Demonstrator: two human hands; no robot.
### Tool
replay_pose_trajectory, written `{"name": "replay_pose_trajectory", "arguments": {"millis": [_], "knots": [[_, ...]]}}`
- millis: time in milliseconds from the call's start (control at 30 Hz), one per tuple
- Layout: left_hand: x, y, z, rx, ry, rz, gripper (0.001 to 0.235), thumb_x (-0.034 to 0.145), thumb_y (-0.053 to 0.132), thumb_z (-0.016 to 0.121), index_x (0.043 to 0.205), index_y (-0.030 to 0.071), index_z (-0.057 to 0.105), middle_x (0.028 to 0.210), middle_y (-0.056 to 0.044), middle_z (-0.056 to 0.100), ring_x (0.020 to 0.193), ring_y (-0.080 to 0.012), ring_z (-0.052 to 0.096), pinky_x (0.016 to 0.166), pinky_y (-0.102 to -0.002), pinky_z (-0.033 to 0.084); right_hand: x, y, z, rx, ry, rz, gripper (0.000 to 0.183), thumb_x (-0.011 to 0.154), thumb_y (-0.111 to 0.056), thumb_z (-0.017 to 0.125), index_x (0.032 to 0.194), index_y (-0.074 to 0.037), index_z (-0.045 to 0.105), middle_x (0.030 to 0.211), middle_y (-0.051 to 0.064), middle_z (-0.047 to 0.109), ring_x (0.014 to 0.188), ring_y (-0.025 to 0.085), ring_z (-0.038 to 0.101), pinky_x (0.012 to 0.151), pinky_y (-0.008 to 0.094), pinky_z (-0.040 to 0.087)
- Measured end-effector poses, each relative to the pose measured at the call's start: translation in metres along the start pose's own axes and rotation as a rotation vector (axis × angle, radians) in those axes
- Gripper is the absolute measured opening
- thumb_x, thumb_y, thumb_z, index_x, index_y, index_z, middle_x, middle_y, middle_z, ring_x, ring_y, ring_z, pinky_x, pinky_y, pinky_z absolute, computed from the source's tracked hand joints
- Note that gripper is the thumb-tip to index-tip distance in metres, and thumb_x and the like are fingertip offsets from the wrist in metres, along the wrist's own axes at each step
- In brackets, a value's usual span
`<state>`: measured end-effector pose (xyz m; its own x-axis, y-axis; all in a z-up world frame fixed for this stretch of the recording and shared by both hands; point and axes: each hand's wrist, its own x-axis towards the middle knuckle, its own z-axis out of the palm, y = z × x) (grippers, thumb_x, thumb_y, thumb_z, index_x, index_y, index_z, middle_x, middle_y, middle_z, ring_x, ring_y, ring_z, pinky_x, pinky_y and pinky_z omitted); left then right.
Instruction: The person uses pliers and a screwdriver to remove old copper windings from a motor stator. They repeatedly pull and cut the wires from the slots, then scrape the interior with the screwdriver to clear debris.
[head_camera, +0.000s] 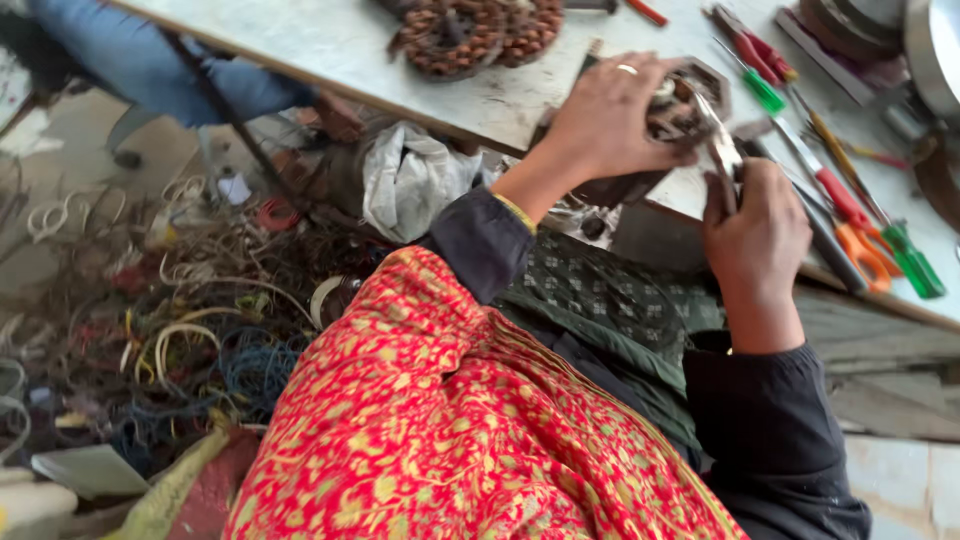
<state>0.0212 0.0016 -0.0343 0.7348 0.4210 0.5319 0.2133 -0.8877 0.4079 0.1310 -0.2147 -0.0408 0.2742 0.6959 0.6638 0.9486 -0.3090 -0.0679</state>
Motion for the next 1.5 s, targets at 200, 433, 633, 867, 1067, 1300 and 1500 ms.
{"name": "replay_pose_trajectory", "arguments": {"millis": [200, 433, 633, 867, 1067, 1300, 1500], "knots": [[0.014, -0.020, -0.013, -0.177, -0.270, 0.027, 0.121, 0.062, 0.072, 0.087, 0.157, 0.019, 0.037, 0.157, -0.025, 0.042, 0.147, -0.0382, 0.040, 0.124, -0.043, 0.034, 0.014, 0.010, -0.007, -0.035, 0.041, -0.134, 0.020, 0.106, -0.017, 0.073, 0.111, -0.005, 0.058, 0.099, 0.013, 0.058, 0.093, 0.037, 0.061, 0.083, 0.049, 0.049], [0.014, -0.030, -0.023, -0.199, -0.173, 0.232, 0.109, 0.071, 0.063, 0.092, 0.155, 0.014, 0.043, 0.153, -0.021, 0.051, 0.143, -0.0436, 0.042, 0.118, -0.046, 0.034, 0.026, 0.011, -0.020, -0.041, 0.064, -0.217, 0.025, 0.100, -0.019, 0.074, 0.115, -0.005, 0.059, 0.101, 0.015, 0.060, 0.096, 0.038, 0.062, 0.081, 0.048, 0.049], [0.002, -0.018, -0.014, -0.084, -0.081, 0.100, 0.102, 0.075, 0.059, 0.090, 0.152, 0.013, 0.043, 0.149, -0.020, 0.051, 0.137, -0.0410, 0.047, 0.115, -0.048, 0.037, 0.026, -0.005, 0.004, 0.780, -0.322, 0.453, 0.022, 0.108, -0.028, 0.069, 0.110, -0.007, 0.060, 0.087, 0.010, 0.059, 0.071, 0.028, 0.055, 0.065, 0.041, 0.046], [0.000, -0.019, -0.018, -0.072, -0.115, 0.049, 0.101, 0.074, 0.057, 0.089, 0.154, 0.016, 0.041, 0.152, -0.017, 0.049, 0.137, -0.0407, 0.046, 0.115, -0.049, 0.035, 0.016, -0.013, 0.014, 2.376, -0.665, 0.911, 0.024, 0.104, -0.029, 0.063, 0.111, -0.006, 0.060, 0.076, 0.005, 0.057, 0.062, 0.018, 0.055, 0.051, 0.029, 0.040], [0.001, -0.016, -0.017, -0.048, -0.102, 0.078, 0.102, 0.073, 0.061, 0.089, 0.152, 0.015, 0.043, 0.151, -0.020, 0.048, 0.139, -0.0410, 0.044, 0.115, -0.049, 0.034, 0.010, 0.002, 0.011, 1.486, -0.471, 0.721, 0.016, 0.108, -0.019, 0.061, 0.117, -0.005, 0.060, 0.091, 0.006, 0.062, 0.074, 0.016, 0.061, 0.059, 0.030, 0.046], [-0.004, -0.023, -0.011, -0.073, -0.027, 0.166, 0.098, 0.076, 0.056, 0.088, 0.154, 0.014, 0.046, 0.146, -0.017, 0.059, 0.135, -0.0381, 0.052, 0.113, -0.049, 0.040, -0.005, -0.012, 0.001, 1.604, -0.502, 0.737, 0.033, 0.108, -0.016, 0.055, 0.137, 0.000, 0.055, 0.119, 0.008, 0.069, 0.105, 0.019, 0.068, 0.087, 0.039, 0.059], [-0.001, -0.026, -0.011, -0.084, -0.069, 0.149, 0.086, 0.078, 0.062, 0.088, 0.137, 0.007, 0.060, 0.127, -0.020, 0.067, 0.121, -0.0396, 0.061, 0.103, -0.051, 0.045, -0.015, -0.016, -0.007, 1.607, -0.553, 0.713, 0.044, 0.104, -0.016, 0.055, 0.145, -0.002, 0.048, 0.129, 0.006, 0.067, 0.120, 0.017, 0.066, 0.094, 0.040, 0.060]]}}
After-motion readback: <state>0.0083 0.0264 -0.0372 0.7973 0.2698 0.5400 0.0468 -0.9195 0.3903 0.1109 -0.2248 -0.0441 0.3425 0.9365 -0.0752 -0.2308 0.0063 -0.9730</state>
